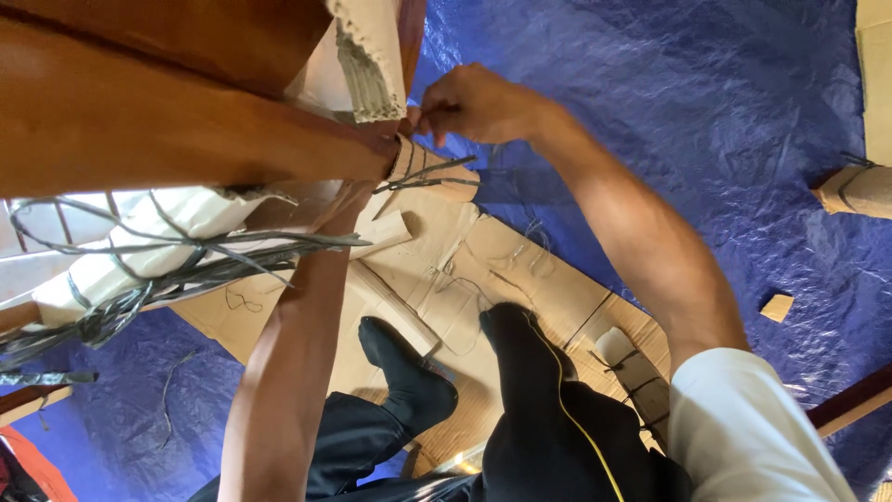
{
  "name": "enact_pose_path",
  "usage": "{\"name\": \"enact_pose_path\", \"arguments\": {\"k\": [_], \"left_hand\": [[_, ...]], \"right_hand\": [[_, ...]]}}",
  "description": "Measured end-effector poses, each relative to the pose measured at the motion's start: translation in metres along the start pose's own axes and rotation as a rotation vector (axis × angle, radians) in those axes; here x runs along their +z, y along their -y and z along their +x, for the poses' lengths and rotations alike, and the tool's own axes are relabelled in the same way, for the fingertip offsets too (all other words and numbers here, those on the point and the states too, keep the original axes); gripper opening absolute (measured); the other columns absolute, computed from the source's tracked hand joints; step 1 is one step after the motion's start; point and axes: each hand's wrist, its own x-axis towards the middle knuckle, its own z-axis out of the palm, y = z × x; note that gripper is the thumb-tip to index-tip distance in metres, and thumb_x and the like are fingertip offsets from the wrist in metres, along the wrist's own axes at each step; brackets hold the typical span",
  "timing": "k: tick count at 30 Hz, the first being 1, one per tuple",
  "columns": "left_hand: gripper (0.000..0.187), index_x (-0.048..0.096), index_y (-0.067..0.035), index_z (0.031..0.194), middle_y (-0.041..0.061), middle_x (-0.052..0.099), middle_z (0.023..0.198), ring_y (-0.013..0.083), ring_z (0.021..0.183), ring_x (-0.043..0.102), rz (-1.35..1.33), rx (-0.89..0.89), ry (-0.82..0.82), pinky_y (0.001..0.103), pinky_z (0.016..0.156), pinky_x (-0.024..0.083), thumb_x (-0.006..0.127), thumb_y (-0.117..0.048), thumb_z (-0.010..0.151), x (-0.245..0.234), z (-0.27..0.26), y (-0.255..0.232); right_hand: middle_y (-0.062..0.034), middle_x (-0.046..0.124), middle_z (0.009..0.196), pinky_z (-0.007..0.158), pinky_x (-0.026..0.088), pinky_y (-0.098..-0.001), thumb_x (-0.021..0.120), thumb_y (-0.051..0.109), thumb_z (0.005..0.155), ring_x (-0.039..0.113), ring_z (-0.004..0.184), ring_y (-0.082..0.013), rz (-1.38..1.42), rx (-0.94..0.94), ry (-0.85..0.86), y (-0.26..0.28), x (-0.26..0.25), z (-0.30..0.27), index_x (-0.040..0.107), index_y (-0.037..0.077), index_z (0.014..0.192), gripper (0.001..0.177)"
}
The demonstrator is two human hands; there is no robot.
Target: Packing and securing wooden chair legs with cardboard and plastic ties.
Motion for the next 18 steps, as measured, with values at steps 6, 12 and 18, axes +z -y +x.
{"name": "enact_pose_path", "arguments": {"k": [6,12,18], "left_hand": [[0.029,0.070,-0.003,0.117,0.017,0.071,0.120,0.0349,0.110,0.063,-0.010,0.003,-0.011,0.045,0.094,0.051,0.060,-0.022,0.097,-0.040,-0.026,-0.014],[0.029,0.070,-0.003,0.116,0.018,0.071,0.118,0.0350,0.108,0.063,-0.020,0.004,-0.025,0.045,0.094,0.051,0.061,-0.022,0.097,-0.041,-0.065,0.008],[0.029,0.070,-0.002,0.114,0.019,0.071,0.115,0.0350,0.107,0.063,-0.034,0.011,-0.037,0.045,0.093,0.051,0.062,-0.023,0.096,-0.043,-0.060,-0.004]], "right_hand": [[-0.0126,0.073,0.084,0.059,0.052,-0.0381,0.057,0.023,0.106,0.066,0.069,-0.0204,0.067,0.165,0.002,-0.078,-0.007,-0.025,0.077,0.006,0.105,0.027],[-0.0072,0.076,0.095,0.064,0.059,-0.0366,0.063,0.021,0.101,0.072,0.079,-0.0163,-0.063,0.268,-0.191,-0.140,0.001,-0.047,0.075,0.007,0.104,0.019],[-0.0228,0.067,0.130,0.101,0.051,-0.0460,0.069,0.011,0.096,0.066,0.118,-0.0369,-0.028,-0.219,-0.449,-0.083,0.032,-0.024,0.065,-0.003,0.129,0.036]]}}
